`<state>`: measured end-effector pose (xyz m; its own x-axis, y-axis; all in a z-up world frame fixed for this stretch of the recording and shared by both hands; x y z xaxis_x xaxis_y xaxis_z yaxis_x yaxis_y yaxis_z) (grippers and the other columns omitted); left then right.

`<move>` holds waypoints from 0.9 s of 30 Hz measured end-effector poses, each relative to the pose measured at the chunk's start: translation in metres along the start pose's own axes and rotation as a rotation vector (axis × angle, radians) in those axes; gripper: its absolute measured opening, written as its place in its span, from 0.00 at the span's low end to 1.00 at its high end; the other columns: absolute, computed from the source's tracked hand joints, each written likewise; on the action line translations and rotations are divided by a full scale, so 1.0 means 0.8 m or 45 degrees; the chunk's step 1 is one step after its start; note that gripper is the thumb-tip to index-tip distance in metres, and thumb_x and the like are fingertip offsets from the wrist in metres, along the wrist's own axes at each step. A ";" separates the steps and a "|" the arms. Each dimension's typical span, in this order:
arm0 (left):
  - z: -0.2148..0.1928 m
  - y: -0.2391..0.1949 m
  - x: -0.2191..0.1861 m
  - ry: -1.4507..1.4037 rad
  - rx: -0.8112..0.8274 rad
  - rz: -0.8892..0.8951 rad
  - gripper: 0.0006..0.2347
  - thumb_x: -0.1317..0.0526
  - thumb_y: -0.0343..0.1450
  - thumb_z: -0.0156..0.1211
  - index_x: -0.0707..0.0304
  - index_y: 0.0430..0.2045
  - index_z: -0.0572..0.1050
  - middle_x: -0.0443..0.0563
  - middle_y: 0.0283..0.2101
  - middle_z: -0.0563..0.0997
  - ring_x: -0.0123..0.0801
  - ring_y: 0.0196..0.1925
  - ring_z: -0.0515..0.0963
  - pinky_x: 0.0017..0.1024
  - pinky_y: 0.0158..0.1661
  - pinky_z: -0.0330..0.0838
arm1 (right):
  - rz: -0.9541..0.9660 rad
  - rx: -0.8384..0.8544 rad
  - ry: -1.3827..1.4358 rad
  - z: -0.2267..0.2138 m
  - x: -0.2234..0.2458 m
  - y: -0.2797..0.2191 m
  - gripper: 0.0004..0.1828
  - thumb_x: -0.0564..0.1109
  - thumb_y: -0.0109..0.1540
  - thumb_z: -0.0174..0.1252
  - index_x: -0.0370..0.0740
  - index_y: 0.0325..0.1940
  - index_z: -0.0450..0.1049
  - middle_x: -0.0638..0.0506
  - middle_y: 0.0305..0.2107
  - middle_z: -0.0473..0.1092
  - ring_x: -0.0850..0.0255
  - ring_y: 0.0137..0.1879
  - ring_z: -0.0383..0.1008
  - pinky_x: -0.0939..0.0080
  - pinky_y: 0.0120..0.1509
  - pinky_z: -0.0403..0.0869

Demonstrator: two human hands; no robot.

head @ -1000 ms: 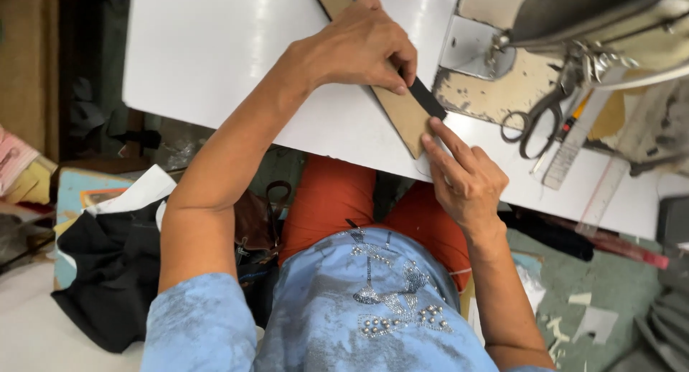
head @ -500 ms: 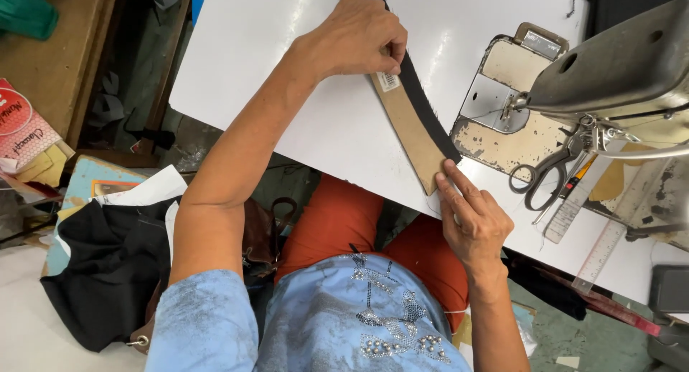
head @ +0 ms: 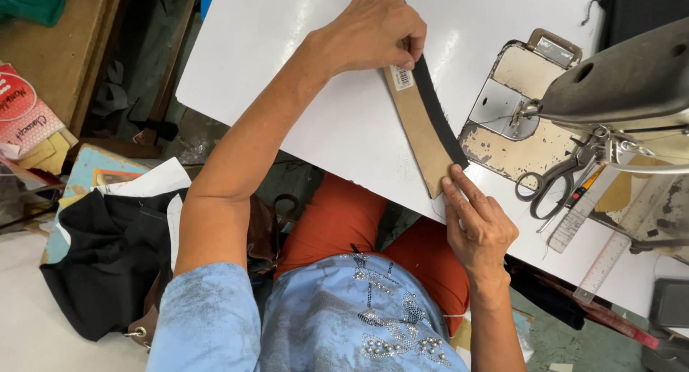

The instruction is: Marking and cutting black fabric strips using a cardboard template and tailor's scissors.

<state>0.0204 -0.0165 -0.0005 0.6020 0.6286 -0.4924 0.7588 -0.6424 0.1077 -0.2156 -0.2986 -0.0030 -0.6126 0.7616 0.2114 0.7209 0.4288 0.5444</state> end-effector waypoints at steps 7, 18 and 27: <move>0.014 0.010 0.013 -0.008 0.005 -0.029 0.06 0.62 0.67 0.76 0.46 0.22 0.83 0.32 0.27 0.87 0.27 0.31 0.80 0.45 0.54 0.58 | 0.018 -0.004 0.015 0.000 0.000 0.001 0.13 0.33 0.72 0.71 0.44 0.59 0.85 0.49 0.60 0.81 0.63 0.26 0.65 0.68 0.33 0.67; 0.022 0.037 0.014 0.139 0.024 0.010 0.08 0.66 0.62 0.74 0.46 0.19 0.81 0.32 0.23 0.84 0.28 0.27 0.79 0.37 0.35 0.65 | 0.022 -0.008 0.055 0.000 0.001 0.001 0.13 0.32 0.72 0.71 0.44 0.59 0.85 0.48 0.59 0.81 0.62 0.29 0.71 0.67 0.37 0.72; 0.034 0.046 0.018 0.290 0.048 0.034 0.08 0.65 0.61 0.75 0.46 0.17 0.80 0.36 0.19 0.81 0.30 0.21 0.75 0.37 0.33 0.63 | 0.025 -0.003 0.097 -0.002 0.003 0.005 0.13 0.32 0.71 0.71 0.41 0.59 0.84 0.46 0.59 0.81 0.63 0.33 0.76 0.67 0.37 0.73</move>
<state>0.0505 -0.0431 -0.0267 0.6654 0.6914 -0.2814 0.7348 -0.6731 0.0838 -0.2146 -0.2957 0.0014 -0.6210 0.7309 0.2831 0.7325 0.4127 0.5414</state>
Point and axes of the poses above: each hand's wrist, its own y-axis towards the middle knuckle, its own z-axis out of the palm, x = y × z, the point moved 2 cm from there along y, towards the middle knuckle
